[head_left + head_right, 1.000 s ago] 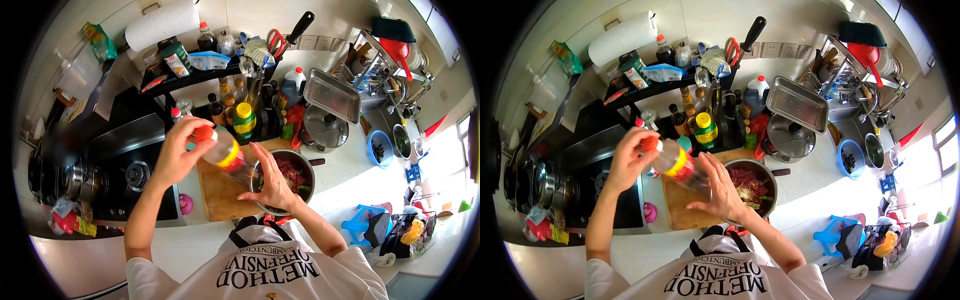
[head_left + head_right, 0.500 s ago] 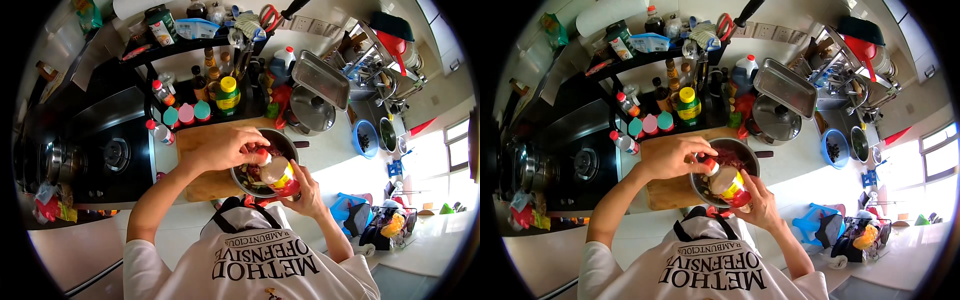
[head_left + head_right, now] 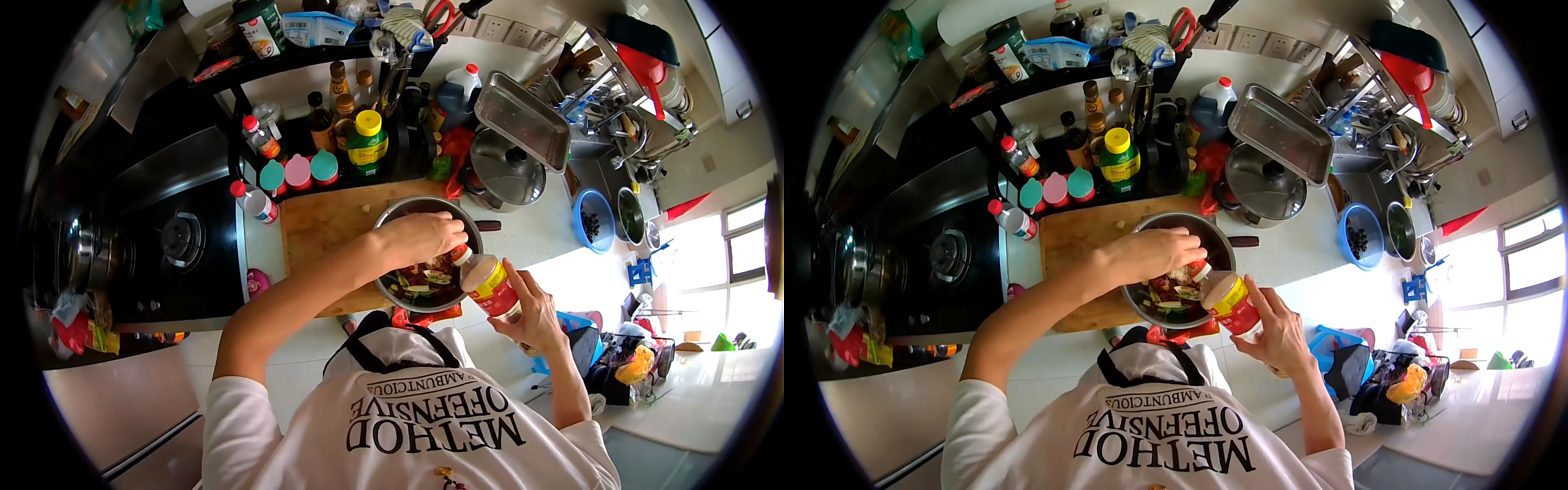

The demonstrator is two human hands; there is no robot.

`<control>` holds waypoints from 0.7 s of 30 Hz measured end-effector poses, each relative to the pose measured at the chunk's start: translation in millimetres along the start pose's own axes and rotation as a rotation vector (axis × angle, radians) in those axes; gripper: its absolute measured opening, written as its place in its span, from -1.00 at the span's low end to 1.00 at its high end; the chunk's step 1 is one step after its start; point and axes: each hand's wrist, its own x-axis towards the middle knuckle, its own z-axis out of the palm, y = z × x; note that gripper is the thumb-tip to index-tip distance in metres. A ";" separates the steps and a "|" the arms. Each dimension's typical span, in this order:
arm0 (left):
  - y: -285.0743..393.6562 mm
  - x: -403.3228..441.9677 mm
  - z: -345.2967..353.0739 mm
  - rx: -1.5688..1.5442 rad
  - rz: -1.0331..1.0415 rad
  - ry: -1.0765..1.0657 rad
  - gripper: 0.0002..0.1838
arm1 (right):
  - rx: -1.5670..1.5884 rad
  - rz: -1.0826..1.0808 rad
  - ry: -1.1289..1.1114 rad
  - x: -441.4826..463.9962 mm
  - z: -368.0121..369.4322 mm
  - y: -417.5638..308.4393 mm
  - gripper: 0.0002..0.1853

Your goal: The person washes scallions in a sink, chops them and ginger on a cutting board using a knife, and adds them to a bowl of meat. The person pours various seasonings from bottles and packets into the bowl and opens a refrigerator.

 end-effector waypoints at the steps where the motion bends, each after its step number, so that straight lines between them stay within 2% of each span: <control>1: 0.0 0.6 13.7 -0.030 -0.010 0.033 -0.70 | -0.012 0.005 -0.020 -2.4 1.7 4.0 0.05; 2: -1.5 2.3 26.1 -0.057 -0.020 0.068 -0.72 | -0.025 0.009 -0.039 -3.0 2.7 7.0 0.06; 3: -2.6 4.8 33.1 -0.131 0.005 0.061 -0.82 | -0.051 0.027 -0.081 -2.5 4.0 7.3 0.06; 7: -1.1 13.7 63.3 -0.055 -0.084 -0.026 -0.91 | -0.160 0.092 -0.203 3.7 8.2 6.3 0.07; 10: -7.2 16.0 75.5 -0.081 -0.118 -0.089 -0.91 | -0.228 0.102 -0.252 13.5 8.5 5.3 0.07; 21: -15.4 11.6 101.2 -0.129 -0.176 -0.034 -0.75 | -0.359 0.079 -0.284 31.3 12.1 10.8 0.08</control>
